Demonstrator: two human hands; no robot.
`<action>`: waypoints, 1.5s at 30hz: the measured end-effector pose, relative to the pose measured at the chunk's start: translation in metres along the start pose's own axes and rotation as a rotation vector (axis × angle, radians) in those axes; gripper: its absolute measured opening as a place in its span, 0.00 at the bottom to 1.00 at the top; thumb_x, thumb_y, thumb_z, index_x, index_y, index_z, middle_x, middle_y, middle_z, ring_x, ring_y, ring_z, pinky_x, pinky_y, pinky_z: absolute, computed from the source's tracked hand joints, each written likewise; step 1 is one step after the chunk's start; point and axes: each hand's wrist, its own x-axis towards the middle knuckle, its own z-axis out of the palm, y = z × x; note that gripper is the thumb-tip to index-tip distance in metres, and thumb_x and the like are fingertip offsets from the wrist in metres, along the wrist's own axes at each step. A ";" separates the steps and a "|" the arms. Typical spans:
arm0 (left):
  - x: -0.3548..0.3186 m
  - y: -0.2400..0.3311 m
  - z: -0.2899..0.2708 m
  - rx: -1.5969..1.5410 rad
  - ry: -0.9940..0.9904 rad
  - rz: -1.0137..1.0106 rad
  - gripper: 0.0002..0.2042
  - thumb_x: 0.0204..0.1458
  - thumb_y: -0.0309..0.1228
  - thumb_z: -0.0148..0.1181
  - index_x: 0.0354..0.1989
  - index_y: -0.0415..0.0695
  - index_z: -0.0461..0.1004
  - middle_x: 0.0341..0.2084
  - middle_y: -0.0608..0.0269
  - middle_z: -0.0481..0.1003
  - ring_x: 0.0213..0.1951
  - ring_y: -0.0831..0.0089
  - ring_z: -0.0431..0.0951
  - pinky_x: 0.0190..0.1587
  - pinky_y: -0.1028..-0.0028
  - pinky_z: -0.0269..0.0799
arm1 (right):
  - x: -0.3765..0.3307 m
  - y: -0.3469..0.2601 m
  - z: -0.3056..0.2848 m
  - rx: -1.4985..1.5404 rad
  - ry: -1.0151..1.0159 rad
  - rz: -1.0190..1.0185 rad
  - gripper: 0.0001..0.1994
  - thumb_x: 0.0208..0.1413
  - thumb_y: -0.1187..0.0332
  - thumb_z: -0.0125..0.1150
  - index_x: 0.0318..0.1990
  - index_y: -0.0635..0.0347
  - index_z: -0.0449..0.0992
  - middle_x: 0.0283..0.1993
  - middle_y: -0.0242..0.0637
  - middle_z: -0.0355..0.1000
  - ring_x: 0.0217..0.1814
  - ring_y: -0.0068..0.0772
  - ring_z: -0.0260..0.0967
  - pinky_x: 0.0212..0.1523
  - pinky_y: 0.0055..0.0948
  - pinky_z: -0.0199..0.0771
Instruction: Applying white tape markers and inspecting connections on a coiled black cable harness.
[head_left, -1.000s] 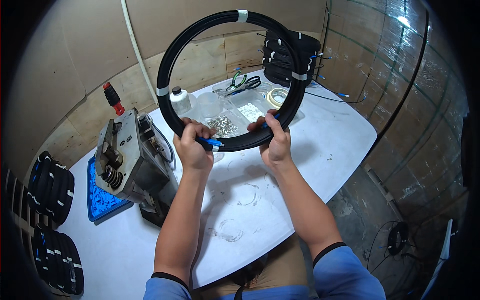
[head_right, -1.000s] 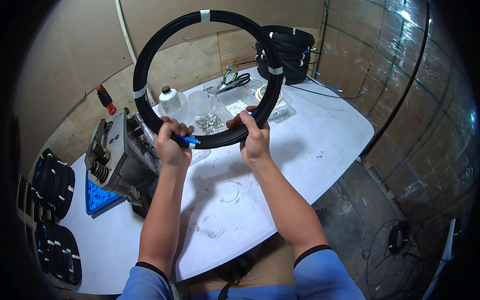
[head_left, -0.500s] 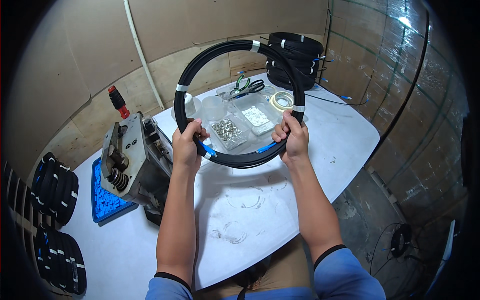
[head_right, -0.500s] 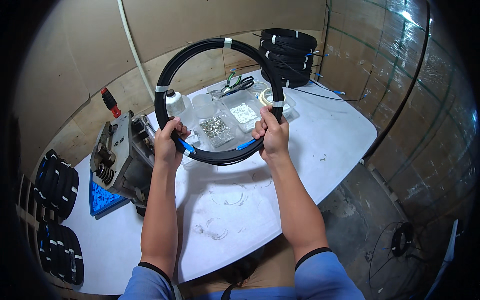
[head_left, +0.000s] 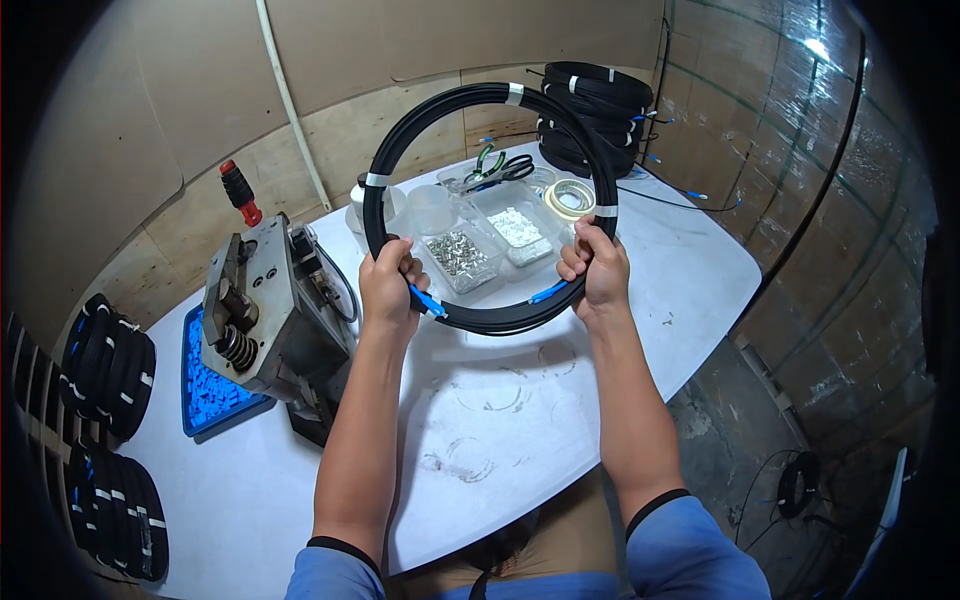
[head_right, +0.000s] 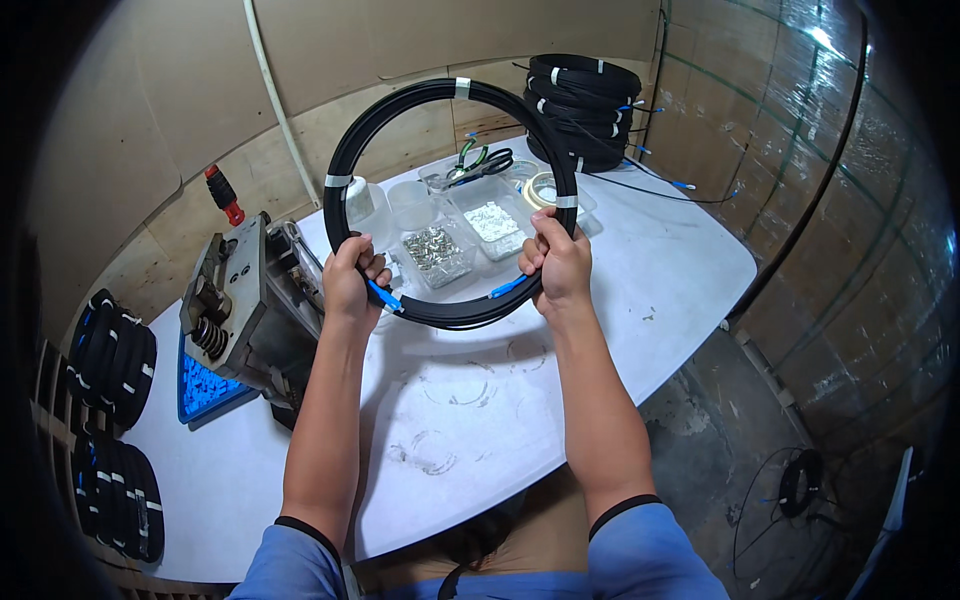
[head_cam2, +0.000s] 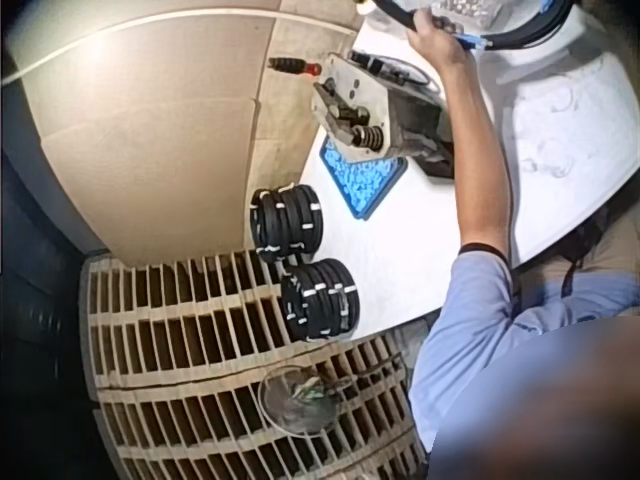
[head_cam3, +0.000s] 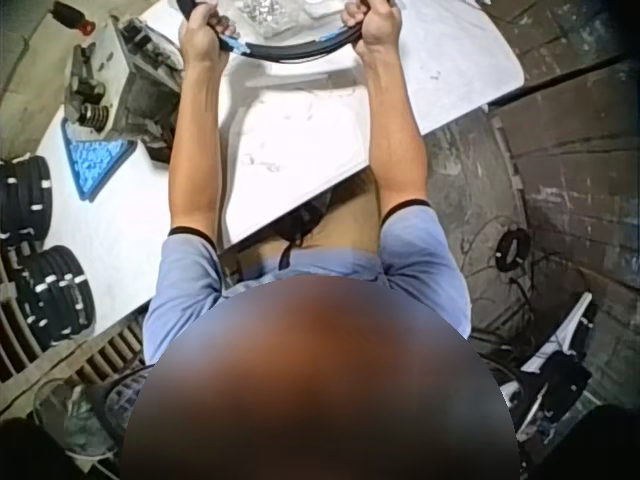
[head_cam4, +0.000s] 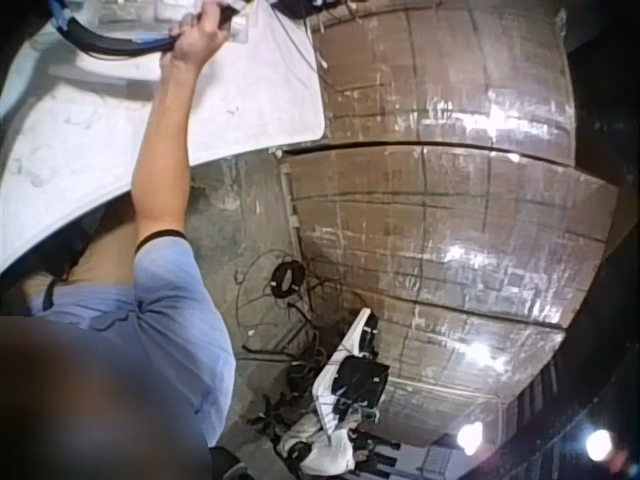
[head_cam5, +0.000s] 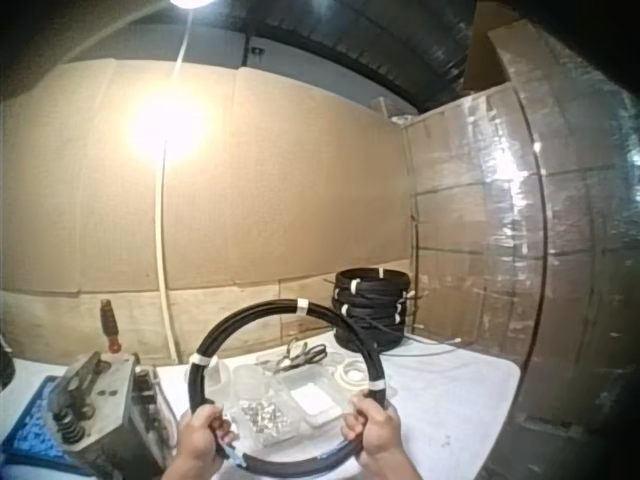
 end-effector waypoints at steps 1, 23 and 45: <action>0.002 -0.002 -0.003 -0.010 0.000 -0.015 0.11 0.54 0.28 0.57 0.24 0.50 0.61 0.16 0.73 0.56 0.18 0.81 0.58 0.21 0.75 0.58 | -0.001 0.000 0.001 -0.001 -0.001 0.002 0.04 0.58 0.70 0.56 0.39 0.52 0.69 0.21 0.23 0.54 0.17 0.15 0.51 0.17 0.20 0.56; 0.000 0.004 -0.004 0.203 -0.212 0.060 0.19 0.49 0.14 0.52 0.51 0.36 0.62 0.39 0.55 0.70 0.34 0.71 0.74 0.39 0.70 0.72 | 0.003 -0.007 -0.006 0.059 -0.010 -0.067 0.09 0.52 0.80 0.49 0.39 0.55 0.67 0.19 0.23 0.53 0.16 0.17 0.50 0.18 0.22 0.56; -0.008 0.070 -0.016 0.241 -0.174 0.046 0.06 0.47 0.25 0.57 0.25 0.47 0.65 0.15 0.75 0.58 0.16 0.82 0.60 0.20 0.77 0.58 | 0.003 -0.018 -0.013 -0.164 -0.463 -0.083 0.28 0.58 0.53 0.66 0.59 0.61 0.66 0.46 0.40 0.73 0.48 0.32 0.73 0.49 0.34 0.75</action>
